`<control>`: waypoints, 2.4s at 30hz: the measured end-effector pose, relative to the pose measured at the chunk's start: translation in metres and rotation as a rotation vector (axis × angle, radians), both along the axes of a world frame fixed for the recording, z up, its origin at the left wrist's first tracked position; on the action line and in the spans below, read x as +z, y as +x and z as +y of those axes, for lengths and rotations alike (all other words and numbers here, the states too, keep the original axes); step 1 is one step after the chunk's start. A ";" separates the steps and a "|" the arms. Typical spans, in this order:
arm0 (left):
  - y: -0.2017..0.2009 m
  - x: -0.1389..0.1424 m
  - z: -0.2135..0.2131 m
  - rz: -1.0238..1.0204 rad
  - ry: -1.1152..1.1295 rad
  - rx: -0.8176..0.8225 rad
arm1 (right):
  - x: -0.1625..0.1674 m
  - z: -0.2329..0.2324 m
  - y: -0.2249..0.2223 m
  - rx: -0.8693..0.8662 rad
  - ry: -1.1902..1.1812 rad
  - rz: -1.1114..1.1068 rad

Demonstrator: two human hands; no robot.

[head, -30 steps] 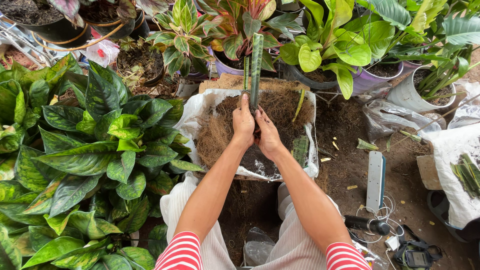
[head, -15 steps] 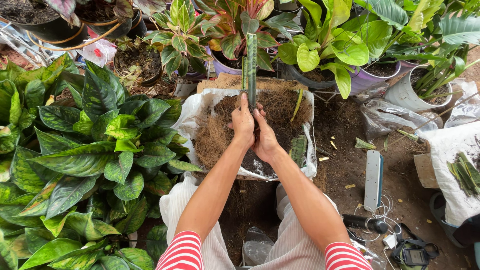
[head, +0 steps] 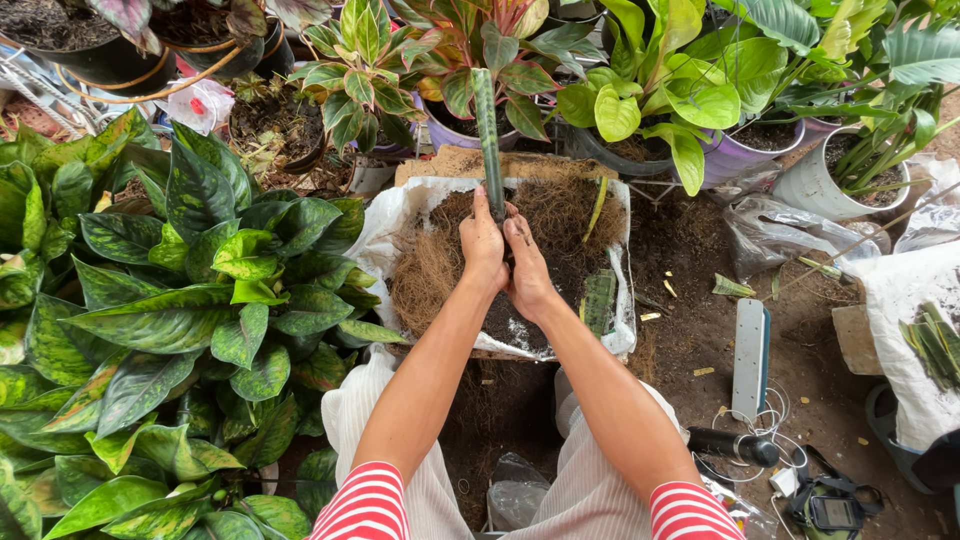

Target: The person sits on the ground and works on a snake plant leaf cutting, gathering fibrous roots and soil around the base of the leaf and pressing the root ball together with both hands to form a rooted cutting.

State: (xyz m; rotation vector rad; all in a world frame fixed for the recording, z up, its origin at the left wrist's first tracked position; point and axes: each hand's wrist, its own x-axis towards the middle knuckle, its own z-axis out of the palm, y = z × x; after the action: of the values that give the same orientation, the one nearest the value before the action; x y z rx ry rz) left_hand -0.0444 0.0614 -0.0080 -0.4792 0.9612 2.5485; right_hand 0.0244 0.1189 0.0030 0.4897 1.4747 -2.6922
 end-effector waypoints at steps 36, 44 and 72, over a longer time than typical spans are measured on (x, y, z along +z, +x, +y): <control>0.008 0.012 0.001 0.031 0.023 -0.001 | -0.041 0.004 -0.008 -0.023 -0.321 0.077; 0.001 0.016 -0.001 0.005 0.078 -0.055 | -0.027 0.000 -0.006 0.015 -0.251 -0.026; 0.004 0.016 0.003 0.165 -0.153 -0.086 | -0.015 0.016 -0.004 -0.025 0.257 0.032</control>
State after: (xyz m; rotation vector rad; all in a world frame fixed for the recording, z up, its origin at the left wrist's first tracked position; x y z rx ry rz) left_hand -0.0407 0.0646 0.0083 -0.2661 1.2151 2.4784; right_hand 0.0208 0.1352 -0.0116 0.4796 1.8471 -2.5512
